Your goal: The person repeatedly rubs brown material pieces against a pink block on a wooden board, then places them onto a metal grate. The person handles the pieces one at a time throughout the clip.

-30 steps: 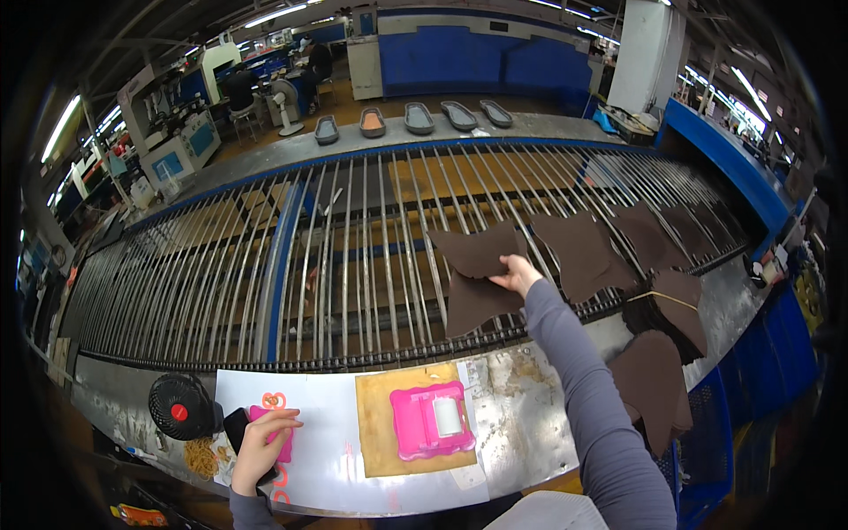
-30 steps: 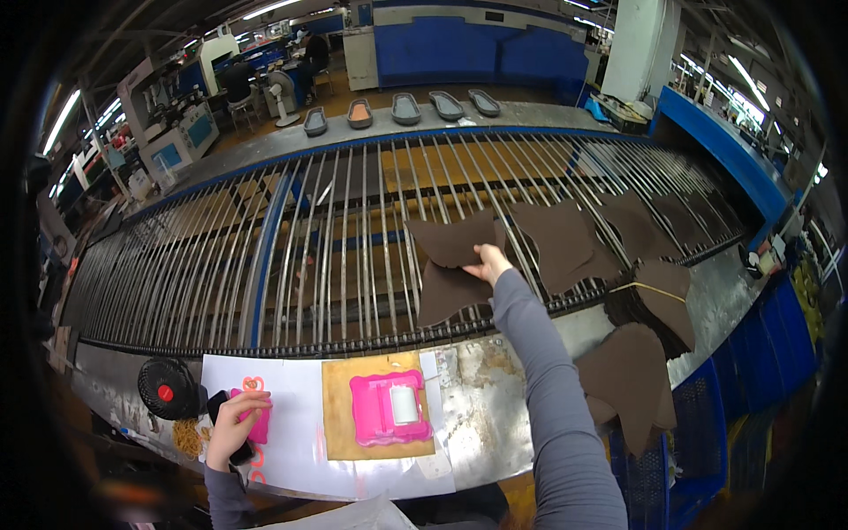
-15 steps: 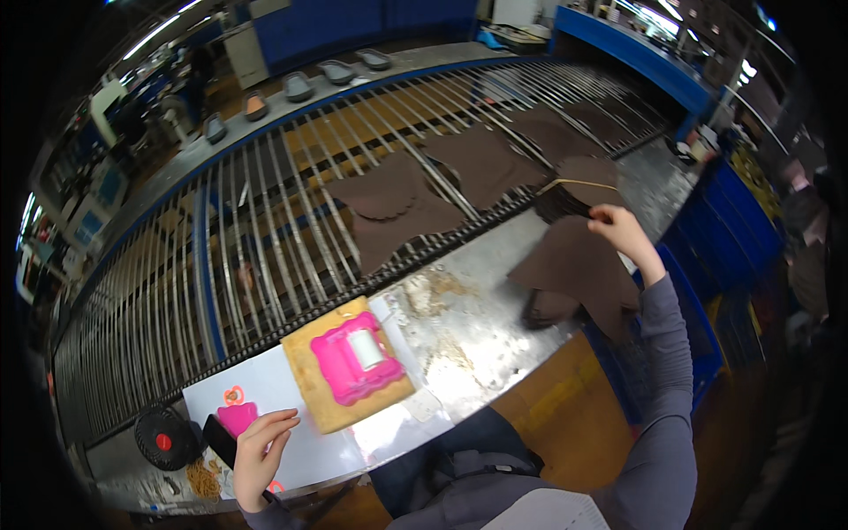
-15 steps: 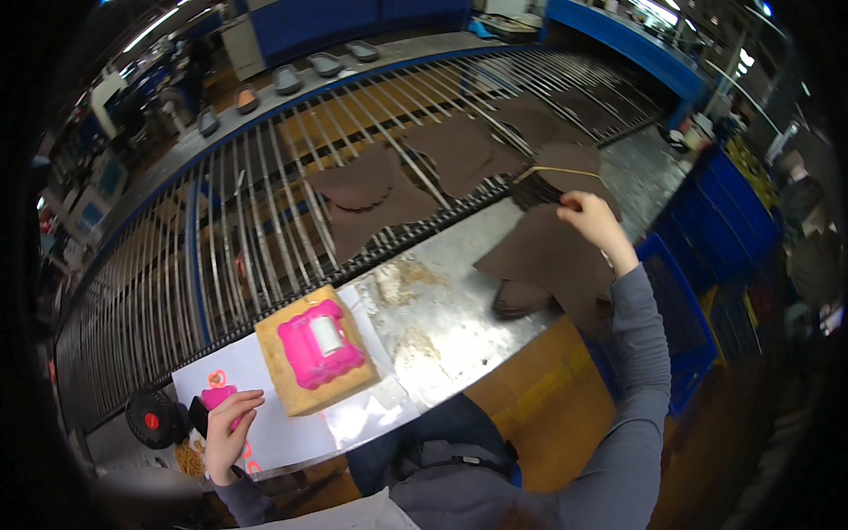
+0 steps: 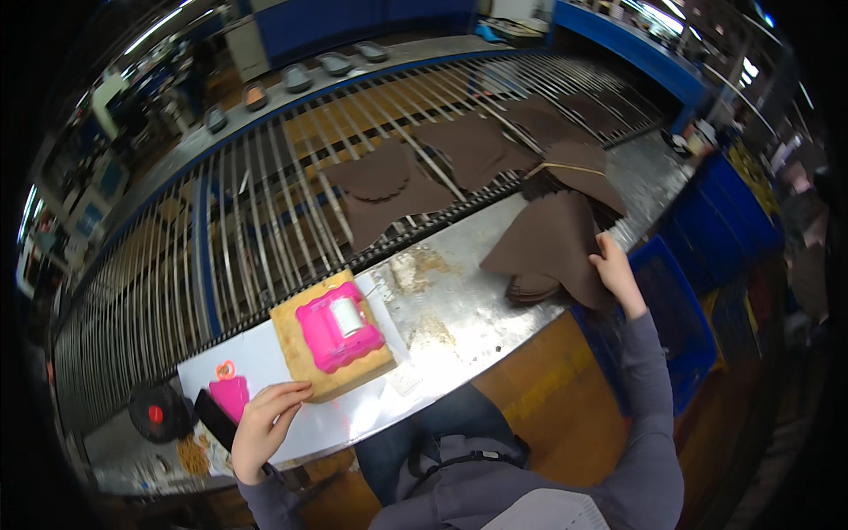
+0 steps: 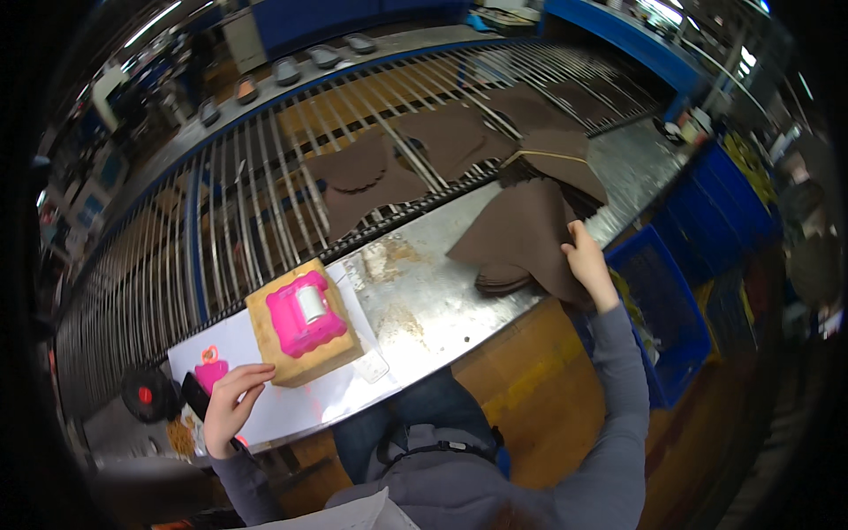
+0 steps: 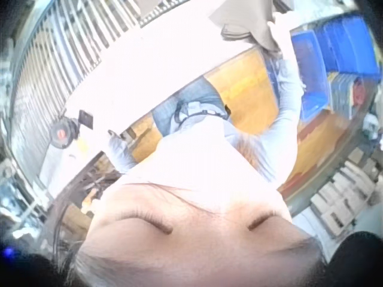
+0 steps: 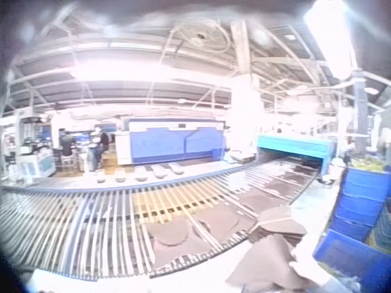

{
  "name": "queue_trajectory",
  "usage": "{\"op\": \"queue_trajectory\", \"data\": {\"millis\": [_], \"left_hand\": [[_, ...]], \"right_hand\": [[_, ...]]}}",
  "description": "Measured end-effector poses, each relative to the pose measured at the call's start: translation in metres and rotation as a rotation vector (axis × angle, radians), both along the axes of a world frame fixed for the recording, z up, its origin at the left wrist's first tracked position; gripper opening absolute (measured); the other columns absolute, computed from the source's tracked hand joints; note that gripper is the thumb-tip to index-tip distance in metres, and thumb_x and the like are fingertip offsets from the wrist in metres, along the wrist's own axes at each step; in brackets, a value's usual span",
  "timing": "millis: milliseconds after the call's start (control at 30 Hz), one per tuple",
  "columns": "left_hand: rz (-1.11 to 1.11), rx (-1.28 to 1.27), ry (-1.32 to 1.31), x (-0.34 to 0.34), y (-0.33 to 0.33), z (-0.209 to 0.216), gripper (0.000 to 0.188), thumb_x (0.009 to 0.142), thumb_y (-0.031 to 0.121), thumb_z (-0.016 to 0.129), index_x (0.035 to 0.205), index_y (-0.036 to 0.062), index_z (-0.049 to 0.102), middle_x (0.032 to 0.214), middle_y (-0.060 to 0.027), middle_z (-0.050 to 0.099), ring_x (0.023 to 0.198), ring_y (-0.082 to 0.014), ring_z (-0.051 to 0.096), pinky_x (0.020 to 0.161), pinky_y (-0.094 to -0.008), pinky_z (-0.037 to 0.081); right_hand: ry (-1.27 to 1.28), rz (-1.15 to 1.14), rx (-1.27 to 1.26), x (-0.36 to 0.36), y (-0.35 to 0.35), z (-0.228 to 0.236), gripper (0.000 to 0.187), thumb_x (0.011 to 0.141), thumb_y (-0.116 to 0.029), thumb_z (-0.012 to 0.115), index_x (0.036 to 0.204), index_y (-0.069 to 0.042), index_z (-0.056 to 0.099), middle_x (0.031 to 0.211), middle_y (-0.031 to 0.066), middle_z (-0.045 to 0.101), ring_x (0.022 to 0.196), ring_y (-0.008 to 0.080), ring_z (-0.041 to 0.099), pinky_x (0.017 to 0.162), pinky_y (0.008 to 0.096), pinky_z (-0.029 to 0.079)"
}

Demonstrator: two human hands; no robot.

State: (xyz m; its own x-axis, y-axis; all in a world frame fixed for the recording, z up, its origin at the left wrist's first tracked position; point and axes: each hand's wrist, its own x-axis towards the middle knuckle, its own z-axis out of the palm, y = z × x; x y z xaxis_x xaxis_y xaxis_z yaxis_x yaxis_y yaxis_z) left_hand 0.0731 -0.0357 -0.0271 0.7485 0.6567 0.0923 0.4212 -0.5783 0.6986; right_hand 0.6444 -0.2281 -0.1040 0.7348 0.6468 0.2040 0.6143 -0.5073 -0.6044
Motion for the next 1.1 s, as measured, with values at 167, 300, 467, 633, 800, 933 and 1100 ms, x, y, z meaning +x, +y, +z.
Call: {"op": "queue_trajectory", "data": {"millis": [167,300,467,633,800,933,1100], "left_hand": [[-0.135,0.181,-0.015,-0.001,0.000,0.030,0.039,0.071,-0.008,0.062,0.100,0.0134,0.077,0.132,-0.0136,0.060,0.123,-0.0321,0.056,0.103,-0.0402,0.044],[-0.088,0.285,-0.340,0.022,0.013,0.053,0.031,0.077,0.003,0.071,0.101,0.0209,0.079,0.156,-0.0176,0.029,0.144,-0.0398,0.029,0.114,-0.0507,0.030],[0.048,-0.067,-0.484,0.010,0.031,0.062,0.028,0.081,0.006,0.075,0.107,0.0133,0.077,0.158,-0.0132,0.026,0.130,-0.0282,0.048,0.090,-0.0404,0.054],[0.145,-0.138,-0.371,-0.036,0.042,0.041,0.030,0.080,0.007,0.076,0.110,0.0050,0.074,0.112,-0.0106,0.070,0.103,-0.0192,0.064,0.086,-0.0299,0.049],[0.222,0.261,-0.388,-0.043,0.039,0.016,0.043,0.081,0.011,0.076,0.123,0.0110,0.068,0.110,-0.0034,0.067,0.094,-0.0167,0.062,0.087,-0.0298,0.048],[0.377,0.240,-0.302,-0.057,0.037,0.007,0.039,0.080,0.003,0.073,0.118,0.0111,0.071,0.094,-0.0038,0.066,0.070,-0.0140,0.052,0.062,-0.0265,0.043],[0.315,0.382,-0.292,-0.061,0.051,-0.002,0.035,0.079,-0.003,0.072,0.113,0.0089,0.073,0.082,-0.0061,0.062,0.069,-0.0163,0.054,0.063,-0.0274,0.044]], "right_hand": [[-0.263,0.281,0.301,-0.095,0.039,0.129,0.021,0.092,0.004,0.055,0.112,-0.001,0.058,0.091,0.0102,0.063,0.087,0.0144,0.061,0.078,0.0267,0.046],[0.163,0.638,0.624,-0.154,0.076,0.169,0.029,0.092,0.009,0.056,0.121,0.004,0.058,0.108,0.0075,0.063,0.101,0.0103,0.061,0.084,0.0222,0.048],[0.089,1.050,0.909,-0.249,0.145,0.176,0.028,0.092,0.010,0.056,0.117,0.002,0.061,0.111,0.0103,0.065,0.102,0.0186,0.065,0.088,0.0283,0.051],[-0.154,1.302,0.572,-0.263,0.194,0.163,0.027,0.083,0.013,0.055,0.100,0.000,0.071,0.089,0.0121,0.069,0.082,0.0228,0.067,0.073,0.0274,0.051],[-0.020,1.466,0.579,-0.281,0.215,0.142,0.043,0.085,0.008,0.058,0.125,-0.007,0.064,0.093,0.0116,0.061,0.082,0.0230,0.058,0.074,0.0309,0.047],[-0.028,1.510,0.196,-0.278,0.218,0.133,0.046,0.083,0.006,0.064,0.128,-0.006,0.061,0.114,0.0144,0.063,0.101,0.0297,0.061,0.089,0.0347,0.048],[-0.070,1.486,0.240,-0.280,0.227,0.098,0.047,0.082,0.000,0.070,0.127,-0.009,0.062,0.105,0.0105,0.067,0.087,0.0264,0.063,0.077,0.0349,0.051]]}}
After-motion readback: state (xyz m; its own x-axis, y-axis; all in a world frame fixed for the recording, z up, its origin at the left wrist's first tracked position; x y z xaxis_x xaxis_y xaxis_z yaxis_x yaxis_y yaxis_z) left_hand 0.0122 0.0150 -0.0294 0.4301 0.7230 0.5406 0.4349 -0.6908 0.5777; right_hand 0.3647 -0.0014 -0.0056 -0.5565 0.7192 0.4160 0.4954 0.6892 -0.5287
